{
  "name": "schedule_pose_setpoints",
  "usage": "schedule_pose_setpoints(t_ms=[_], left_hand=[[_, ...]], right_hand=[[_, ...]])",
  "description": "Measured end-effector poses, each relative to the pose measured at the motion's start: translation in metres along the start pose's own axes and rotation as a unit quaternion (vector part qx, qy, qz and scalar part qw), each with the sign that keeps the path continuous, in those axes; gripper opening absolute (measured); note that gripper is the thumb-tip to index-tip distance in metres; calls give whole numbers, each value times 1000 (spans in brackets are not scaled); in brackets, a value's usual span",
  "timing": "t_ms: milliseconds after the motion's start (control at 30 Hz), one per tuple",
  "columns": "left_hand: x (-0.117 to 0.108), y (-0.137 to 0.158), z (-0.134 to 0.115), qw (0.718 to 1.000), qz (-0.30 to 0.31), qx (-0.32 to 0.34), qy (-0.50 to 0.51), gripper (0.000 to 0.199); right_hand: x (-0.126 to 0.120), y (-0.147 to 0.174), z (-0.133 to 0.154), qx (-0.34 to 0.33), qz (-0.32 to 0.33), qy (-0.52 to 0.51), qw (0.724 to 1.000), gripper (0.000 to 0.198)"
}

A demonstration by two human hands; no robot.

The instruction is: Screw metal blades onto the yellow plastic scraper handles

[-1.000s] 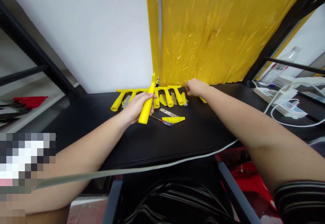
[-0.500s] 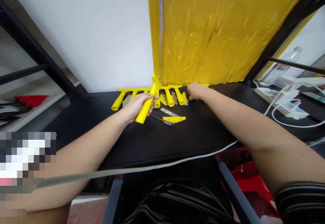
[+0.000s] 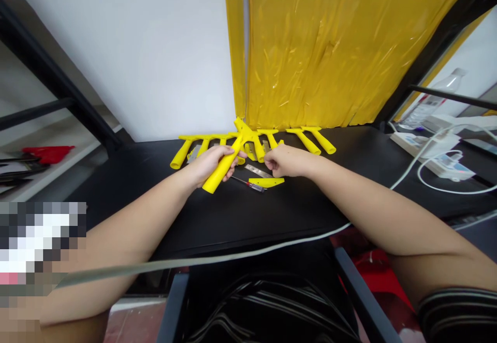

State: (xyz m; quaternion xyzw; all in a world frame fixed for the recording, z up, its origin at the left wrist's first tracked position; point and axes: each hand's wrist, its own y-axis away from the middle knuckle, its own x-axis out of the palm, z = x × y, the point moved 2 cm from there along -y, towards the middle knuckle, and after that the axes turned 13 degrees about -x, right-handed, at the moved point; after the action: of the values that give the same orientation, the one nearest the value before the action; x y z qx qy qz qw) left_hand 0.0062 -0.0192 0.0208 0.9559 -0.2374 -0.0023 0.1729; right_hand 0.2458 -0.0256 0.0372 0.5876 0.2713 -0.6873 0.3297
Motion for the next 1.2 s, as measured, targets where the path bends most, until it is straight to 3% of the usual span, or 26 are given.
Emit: schedule_pose_setpoints(t_ms=[167,267,400,567,800,1067,1200], left_hand=[[-5,0,-1,999,3,-15,-52,37],[-7,2,-4,995,6,-25,-93,45],[-8,4,-6,989,32,-24,-141,55],[-9,3,-6,986,40,-22,-163,54],[-13,2,-6,986,39,-15,-160,54],[-13,6,-10,991,16,-3,-132,62],[-12,9,-14,994,-3,16,-107,62]], right_hand=[[4,3,-2,-10,-2,-18,1000,12],[8,2,2,-15,-33,21,999,15],[16,-4,11,42,-62,38,996,22],[17,-7,19,90,-72,-41,993,9],[23,-7,10,124,-120,-149,974,21],[22,-5,9,87,-132,-267,951,19],[12,2,-1,74,-169,-339,923,11]])
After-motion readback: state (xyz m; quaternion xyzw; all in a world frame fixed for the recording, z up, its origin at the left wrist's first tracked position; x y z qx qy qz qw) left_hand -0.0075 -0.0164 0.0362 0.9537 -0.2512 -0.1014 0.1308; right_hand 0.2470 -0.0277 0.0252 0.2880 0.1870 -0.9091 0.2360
